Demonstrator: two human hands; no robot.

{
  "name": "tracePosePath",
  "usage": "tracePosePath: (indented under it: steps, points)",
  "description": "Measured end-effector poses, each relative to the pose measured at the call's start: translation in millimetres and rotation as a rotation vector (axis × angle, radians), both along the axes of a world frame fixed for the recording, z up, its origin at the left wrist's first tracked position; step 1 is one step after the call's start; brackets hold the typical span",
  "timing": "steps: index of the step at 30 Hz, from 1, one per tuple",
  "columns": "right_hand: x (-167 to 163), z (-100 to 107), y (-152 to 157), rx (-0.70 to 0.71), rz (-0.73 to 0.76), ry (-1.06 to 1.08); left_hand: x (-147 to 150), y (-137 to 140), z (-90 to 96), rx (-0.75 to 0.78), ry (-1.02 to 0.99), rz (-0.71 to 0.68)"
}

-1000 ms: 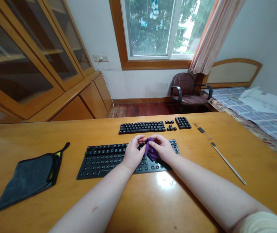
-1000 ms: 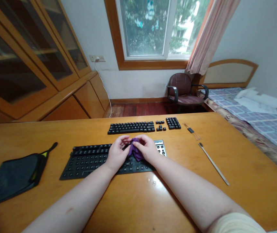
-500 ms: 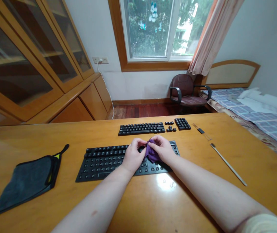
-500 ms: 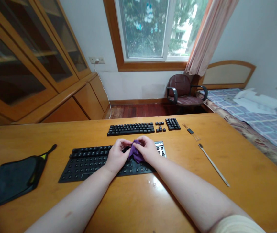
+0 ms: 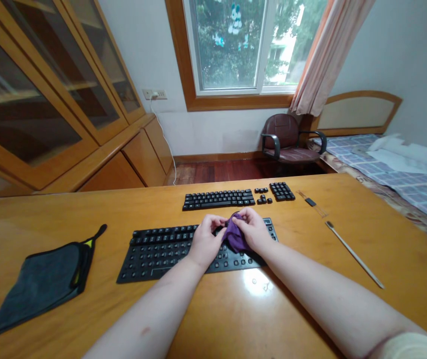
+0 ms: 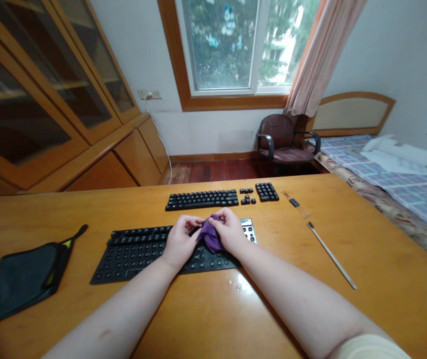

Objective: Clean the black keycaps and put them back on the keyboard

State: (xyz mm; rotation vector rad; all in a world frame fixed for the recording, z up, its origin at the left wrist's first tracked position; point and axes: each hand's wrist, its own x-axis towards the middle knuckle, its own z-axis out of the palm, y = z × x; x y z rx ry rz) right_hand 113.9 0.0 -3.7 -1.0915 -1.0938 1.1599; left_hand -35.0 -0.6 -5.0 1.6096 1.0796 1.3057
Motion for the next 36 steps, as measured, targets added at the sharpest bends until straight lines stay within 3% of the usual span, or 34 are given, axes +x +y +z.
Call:
tracePosePath:
  steps: [3, 7, 12, 15, 17, 23, 36]
  points:
    - [0.2, 4.5, -2.8, 0.055, -0.024, 0.024, -0.5, 1.7, 2.2, -0.01, -0.047, 0.055]
    - [2.1, 3.3, -5.8, 0.198, 0.05, 0.018, -0.6, 3.8, 4.3, -0.045, -0.126, 0.085]
    - [5.6, 6.3, -9.1, 0.266, -0.027, -0.278, -4.0, 3.1, 6.2, 0.046, -0.046, 0.039]
    - [6.1, 9.9, -10.0, 0.381, -0.014, -0.415, -6.8, 1.1, 9.9, 0.125, 0.061, -0.014]
    - [5.7, 9.5, -9.2, 0.44, 0.013, -0.449, -6.9, 0.0, 11.2, 0.096, 0.048, -0.05]
    - [5.9, 5.3, -6.7, 0.482, 0.083, -0.473, -2.6, 1.3, 7.4, -0.092, -0.149, -0.055]
    - [2.4, 11.0, -12.1, 0.513, 0.128, -0.567, -3.6, -0.7, 9.3, -0.027, 0.11, -0.06]
